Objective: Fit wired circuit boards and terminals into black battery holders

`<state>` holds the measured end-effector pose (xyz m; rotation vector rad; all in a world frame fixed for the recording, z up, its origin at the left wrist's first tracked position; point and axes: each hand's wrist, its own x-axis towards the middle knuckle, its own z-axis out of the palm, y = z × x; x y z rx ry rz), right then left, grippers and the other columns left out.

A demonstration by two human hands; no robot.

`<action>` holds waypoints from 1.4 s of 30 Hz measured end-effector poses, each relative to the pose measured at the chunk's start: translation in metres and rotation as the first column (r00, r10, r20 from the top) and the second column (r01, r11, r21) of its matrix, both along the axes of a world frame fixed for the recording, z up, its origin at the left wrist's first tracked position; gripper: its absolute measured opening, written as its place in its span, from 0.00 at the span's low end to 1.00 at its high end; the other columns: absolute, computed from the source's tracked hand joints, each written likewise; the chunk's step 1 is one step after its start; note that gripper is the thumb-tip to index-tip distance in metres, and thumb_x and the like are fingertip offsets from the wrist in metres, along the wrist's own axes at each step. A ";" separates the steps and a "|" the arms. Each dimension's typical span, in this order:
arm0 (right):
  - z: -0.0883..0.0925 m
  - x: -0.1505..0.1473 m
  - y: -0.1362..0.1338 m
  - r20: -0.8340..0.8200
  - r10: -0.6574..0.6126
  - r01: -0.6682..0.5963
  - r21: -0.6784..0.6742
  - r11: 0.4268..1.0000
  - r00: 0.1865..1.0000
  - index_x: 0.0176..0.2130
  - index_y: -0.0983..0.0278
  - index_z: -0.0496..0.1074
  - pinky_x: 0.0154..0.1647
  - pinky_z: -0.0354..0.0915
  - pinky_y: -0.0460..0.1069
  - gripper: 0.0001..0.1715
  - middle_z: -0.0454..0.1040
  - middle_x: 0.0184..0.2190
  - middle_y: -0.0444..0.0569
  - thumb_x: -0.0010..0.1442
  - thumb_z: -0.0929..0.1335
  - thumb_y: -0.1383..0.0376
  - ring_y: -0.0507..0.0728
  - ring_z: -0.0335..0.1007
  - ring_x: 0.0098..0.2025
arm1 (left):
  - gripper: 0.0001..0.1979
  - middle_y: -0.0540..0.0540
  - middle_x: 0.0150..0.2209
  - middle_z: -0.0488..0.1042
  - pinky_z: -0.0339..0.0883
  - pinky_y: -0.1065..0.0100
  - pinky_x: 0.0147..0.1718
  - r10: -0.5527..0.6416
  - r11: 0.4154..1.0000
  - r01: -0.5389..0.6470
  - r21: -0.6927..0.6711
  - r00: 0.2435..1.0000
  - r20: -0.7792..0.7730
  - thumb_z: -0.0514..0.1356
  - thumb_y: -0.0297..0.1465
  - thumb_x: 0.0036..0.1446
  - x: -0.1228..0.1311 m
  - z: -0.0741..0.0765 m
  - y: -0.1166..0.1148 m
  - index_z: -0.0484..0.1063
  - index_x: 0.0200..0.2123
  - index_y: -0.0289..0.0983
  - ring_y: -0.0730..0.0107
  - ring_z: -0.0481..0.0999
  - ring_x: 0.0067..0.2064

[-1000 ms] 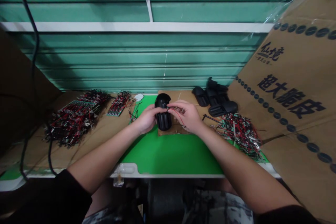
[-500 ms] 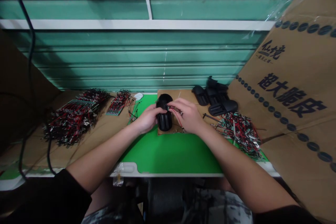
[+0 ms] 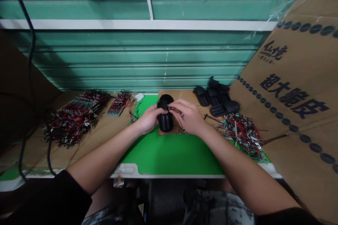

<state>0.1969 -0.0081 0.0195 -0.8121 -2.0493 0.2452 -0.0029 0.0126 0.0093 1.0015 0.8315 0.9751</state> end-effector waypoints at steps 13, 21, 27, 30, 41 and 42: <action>-0.002 -0.002 0.001 -0.026 0.042 -0.042 -0.002 0.999 0.999 0.53 0.58 0.83 0.44 0.78 0.56 0.14 0.84 0.44 0.55 0.75 0.70 0.61 0.61 0.82 0.43 | 0.15 0.47 0.34 0.80 0.63 0.65 0.41 0.014 0.998 -0.010 0.068 0.998 -0.054 0.71 0.37 0.46 0.002 -0.002 -0.001 0.80 0.35 0.34 0.65 0.74 0.37; -0.002 -0.001 0.000 -0.032 0.069 -0.068 0.044 0.997 0.997 0.55 0.59 0.82 0.44 0.78 0.55 0.14 0.84 0.45 0.55 0.74 0.69 0.65 0.60 0.82 0.43 | 0.15 0.49 0.32 0.78 0.63 0.66 0.40 0.016 0.998 -0.012 0.059 0.998 -0.062 0.71 0.37 0.45 0.001 -0.002 -0.001 0.80 0.35 0.34 0.67 0.72 0.35; -0.003 -0.002 0.000 -0.045 0.060 -0.058 0.056 0.997 0.997 0.55 0.60 0.81 0.46 0.78 0.55 0.14 0.84 0.46 0.55 0.74 0.69 0.67 0.60 0.82 0.45 | 0.15 0.47 0.33 0.79 0.63 0.66 0.41 0.018 0.997 -0.013 0.071 0.997 -0.078 0.71 0.37 0.47 0.000 -0.005 0.000 0.80 0.36 0.33 0.65 0.74 0.37; -0.005 -0.002 0.001 -0.065 0.056 -0.054 0.033 0.998 0.996 0.56 0.58 0.81 0.46 0.78 0.54 0.15 0.83 0.47 0.54 0.73 0.69 0.67 0.59 0.82 0.45 | 0.14 0.47 0.33 0.79 0.63 0.66 0.41 0.036 0.996 -0.030 0.086 0.997 -0.073 0.71 0.36 0.48 0.000 -0.005 0.001 0.80 0.36 0.33 0.65 0.74 0.37; -0.016 -0.014 0.003 -0.408 -0.159 -0.166 -0.654 0.738 0.899 0.40 0.62 0.78 0.16 0.65 0.47 0.27 0.74 0.25 0.43 0.58 0.78 0.43 0.52 0.67 0.17 | 0.19 0.47 0.38 0.81 0.67 0.64 0.46 0.041 0.989 -0.037 0.143 0.999 -0.027 0.71 0.36 0.49 0.002 0.001 -0.004 0.79 0.43 0.35 0.63 0.76 0.41; -0.017 -0.015 0.002 -0.423 -0.154 -0.202 -0.682 0.703 0.893 0.38 0.62 0.77 0.16 0.64 0.47 0.28 0.71 0.21 0.41 0.57 0.78 0.41 0.52 0.66 0.16 | 0.19 0.47 0.37 0.80 0.68 0.63 0.45 0.028 0.990 -0.024 0.140 0.999 -0.028 0.71 0.36 0.49 0.002 0.001 -0.005 0.78 0.44 0.35 0.63 0.77 0.40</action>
